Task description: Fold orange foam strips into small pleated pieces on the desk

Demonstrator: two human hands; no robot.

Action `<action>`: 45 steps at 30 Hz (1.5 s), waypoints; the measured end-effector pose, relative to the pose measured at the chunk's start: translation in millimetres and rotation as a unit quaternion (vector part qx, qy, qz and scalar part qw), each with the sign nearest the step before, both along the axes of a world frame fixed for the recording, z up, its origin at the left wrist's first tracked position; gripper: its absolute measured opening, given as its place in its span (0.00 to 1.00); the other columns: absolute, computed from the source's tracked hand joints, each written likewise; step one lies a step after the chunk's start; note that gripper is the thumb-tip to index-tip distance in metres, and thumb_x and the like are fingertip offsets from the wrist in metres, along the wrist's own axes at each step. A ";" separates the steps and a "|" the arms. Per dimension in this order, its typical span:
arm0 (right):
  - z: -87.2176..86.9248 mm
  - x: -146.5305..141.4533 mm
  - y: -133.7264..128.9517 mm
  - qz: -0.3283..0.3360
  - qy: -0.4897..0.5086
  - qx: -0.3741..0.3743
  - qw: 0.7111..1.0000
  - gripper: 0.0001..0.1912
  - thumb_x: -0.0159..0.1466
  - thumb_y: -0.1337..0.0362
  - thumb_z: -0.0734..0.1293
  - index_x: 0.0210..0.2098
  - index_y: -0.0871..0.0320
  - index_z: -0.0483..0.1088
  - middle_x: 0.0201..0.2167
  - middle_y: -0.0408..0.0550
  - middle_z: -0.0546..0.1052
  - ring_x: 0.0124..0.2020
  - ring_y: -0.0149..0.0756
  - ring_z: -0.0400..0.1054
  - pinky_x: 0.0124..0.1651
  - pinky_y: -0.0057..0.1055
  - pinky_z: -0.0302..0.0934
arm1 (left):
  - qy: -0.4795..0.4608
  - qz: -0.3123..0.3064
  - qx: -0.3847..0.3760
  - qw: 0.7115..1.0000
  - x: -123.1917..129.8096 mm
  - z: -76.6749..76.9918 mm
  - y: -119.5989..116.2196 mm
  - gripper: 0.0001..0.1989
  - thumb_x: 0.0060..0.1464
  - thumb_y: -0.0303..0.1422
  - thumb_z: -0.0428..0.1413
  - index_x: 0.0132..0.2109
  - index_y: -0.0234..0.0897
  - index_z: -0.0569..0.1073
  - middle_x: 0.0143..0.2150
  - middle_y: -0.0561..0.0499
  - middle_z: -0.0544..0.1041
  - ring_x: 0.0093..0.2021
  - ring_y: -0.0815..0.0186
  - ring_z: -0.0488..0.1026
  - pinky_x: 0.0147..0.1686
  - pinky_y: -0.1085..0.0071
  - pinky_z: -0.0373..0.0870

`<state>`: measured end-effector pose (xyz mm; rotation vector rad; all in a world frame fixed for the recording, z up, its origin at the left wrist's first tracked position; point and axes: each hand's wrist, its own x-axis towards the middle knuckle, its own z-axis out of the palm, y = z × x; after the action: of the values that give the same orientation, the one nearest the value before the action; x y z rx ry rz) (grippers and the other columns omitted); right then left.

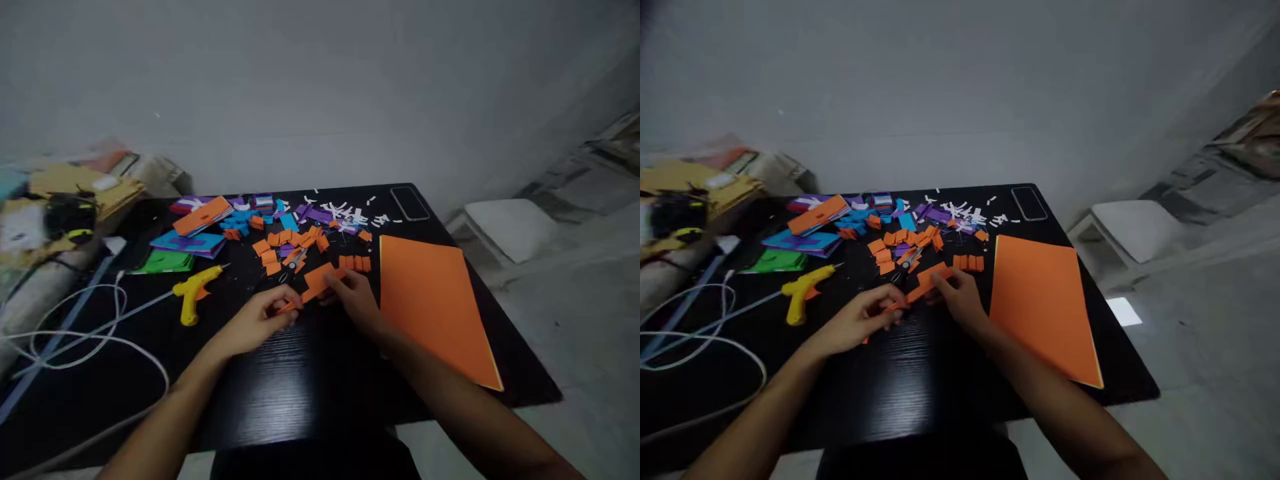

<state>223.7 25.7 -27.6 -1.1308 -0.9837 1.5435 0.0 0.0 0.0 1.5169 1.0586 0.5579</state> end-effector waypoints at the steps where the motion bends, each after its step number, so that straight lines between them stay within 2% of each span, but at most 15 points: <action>1: -1.3 -0.6 0.1 0.002 0.004 0.001 1.000 0.23 0.54 0.45 0.78 0.29 0.60 0.74 0.22 0.43 0.79 0.24 0.35 0.78 0.28 0.29 0.77 | 0.000 -0.007 -0.006 1.000 0.8 -0.4 1.0 0.11 0.63 0.39 0.58 0.43 0.36 0.74 0.33 0.52 0.74 0.33 0.67 0.71 0.32 0.73 0.67; 5: -4.6 -1.6 0.2 0.005 0.014 0.004 1.000 0.24 0.54 0.44 0.77 0.31 0.59 0.74 0.24 0.44 0.80 0.24 0.36 0.78 0.29 0.33 0.78 | -0.018 0.000 -0.025 1.000 4.1 -3.6 4.0 0.13 0.63 0.42 0.57 0.41 0.36 0.74 0.32 0.52 0.74 0.33 0.67 0.72 0.33 0.72 0.71; 12: -4.7 1.7 0.7 -0.002 0.022 0.012 1.000 0.22 0.55 0.46 0.78 0.33 0.59 0.75 0.26 0.46 0.81 0.27 0.39 0.79 0.33 0.36 0.78 | -0.067 0.094 -0.052 0.992 7.8 -10.7 7.3 0.18 0.57 0.44 0.63 0.45 0.37 0.70 0.31 0.54 0.74 0.27 0.69 0.72 0.27 0.74 0.70; 16: -5.9 2.2 -0.2 0.004 0.027 0.024 0.999 0.20 0.56 0.47 0.78 0.33 0.58 0.75 0.27 0.45 0.80 0.28 0.38 0.79 0.34 0.37 0.78 | -0.012 0.073 -0.052 0.996 6.4 -7.1 7.4 0.18 0.60 0.47 0.59 0.42 0.34 0.76 0.32 0.51 0.77 0.25 0.71 0.70 0.24 0.76 0.67; 19: -7.1 0.5 -2.9 0.018 0.039 0.021 0.999 0.20 0.53 0.52 0.81 0.35 0.57 0.76 0.29 0.44 0.81 0.30 0.38 0.79 0.36 0.35 0.78 | 0.017 0.059 -0.049 0.997 7.0 -3.2 5.3 0.19 0.61 0.48 0.58 0.40 0.34 0.77 0.30 0.52 0.75 0.24 0.71 0.69 0.21 0.77 0.65; 22: -8.2 -3.0 -7.1 0.046 0.055 -0.011 0.997 0.23 0.47 0.56 0.84 0.36 0.57 0.76 0.30 0.43 0.82 0.31 0.38 0.79 0.35 0.34 0.77 | 0.011 0.046 -0.037 0.998 9.2 -1.7 2.7 0.19 0.62 0.47 0.58 0.42 0.34 0.78 0.29 0.52 0.75 0.24 0.71 0.70 0.24 0.76 0.67; 27: -7.9 -6.1 -10.3 0.097 0.031 -0.015 0.995 0.18 0.49 0.55 0.82 0.31 0.61 0.79 0.27 0.45 0.81 0.28 0.36 0.77 0.35 0.33 0.74 | 0.008 0.041 -0.009 0.999 10.9 -6.9 1.0 0.18 0.62 0.46 0.58 0.41 0.34 0.79 0.32 0.50 0.78 0.29 0.68 0.74 0.30 0.74 0.72; 33: -5.7 -5.8 -8.9 0.084 0.031 -0.026 0.996 0.18 0.47 0.56 0.83 0.29 0.61 0.80 0.25 0.45 0.82 0.28 0.37 0.77 0.34 0.32 0.74 | 0.017 0.046 -0.017 0.999 11.1 -10.1 1.8 0.18 0.62 0.46 0.57 0.42 0.33 0.79 0.32 0.48 0.79 0.27 0.69 0.75 0.29 0.73 0.73; 36: -4.4 -3.9 -7.9 0.056 0.024 -0.028 0.998 0.18 0.47 0.57 0.83 0.30 0.61 0.80 0.26 0.46 0.82 0.28 0.38 0.78 0.36 0.34 0.74 | 0.024 0.051 -0.017 0.998 10.1 -7.9 2.7 0.17 0.61 0.45 0.58 0.40 0.33 0.79 0.31 0.49 0.79 0.26 0.69 0.74 0.28 0.74 0.73; 39: -2.4 -0.1 -4.5 0.002 0.031 -0.028 0.999 0.17 0.48 0.57 0.83 0.31 0.59 0.79 0.26 0.44 0.81 0.29 0.38 0.78 0.38 0.36 0.75 | 0.016 0.086 -0.030 0.996 6.5 -5.6 5.7 0.17 0.58 0.46 0.61 0.38 0.33 0.78 0.30 0.50 0.79 0.24 0.70 0.74 0.25 0.75 0.72; 42: 0.4 3.0 -1.6 -0.046 0.066 -0.028 0.996 0.18 0.48 0.59 0.83 0.32 0.58 0.77 0.27 0.42 0.81 0.29 0.36 0.78 0.38 0.34 0.75 | -0.033 0.161 -0.042 0.986 1.4 -3.7 10.1 0.18 0.53 0.45 0.66 0.35 0.33 0.77 0.27 0.51 0.78 0.22 0.71 0.72 0.22 0.76 0.69; 45: 3.1 3.8 -4.2 -0.035 0.103 -0.035 0.993 0.18 0.48 0.60 0.83 0.32 0.56 0.75 0.27 0.40 0.81 0.31 0.36 0.79 0.39 0.33 0.75 | -0.139 0.247 -0.039 0.958 -1.7 -2.6 13.4 0.17 0.50 0.43 0.69 0.34 0.33 0.76 0.24 0.53 0.76 0.21 0.71 0.71 0.21 0.77 0.69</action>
<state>227.5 21.5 -24.5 -1.0198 -0.7490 1.6128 -1.7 13.4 -2.6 1.0604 1.2224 1.0313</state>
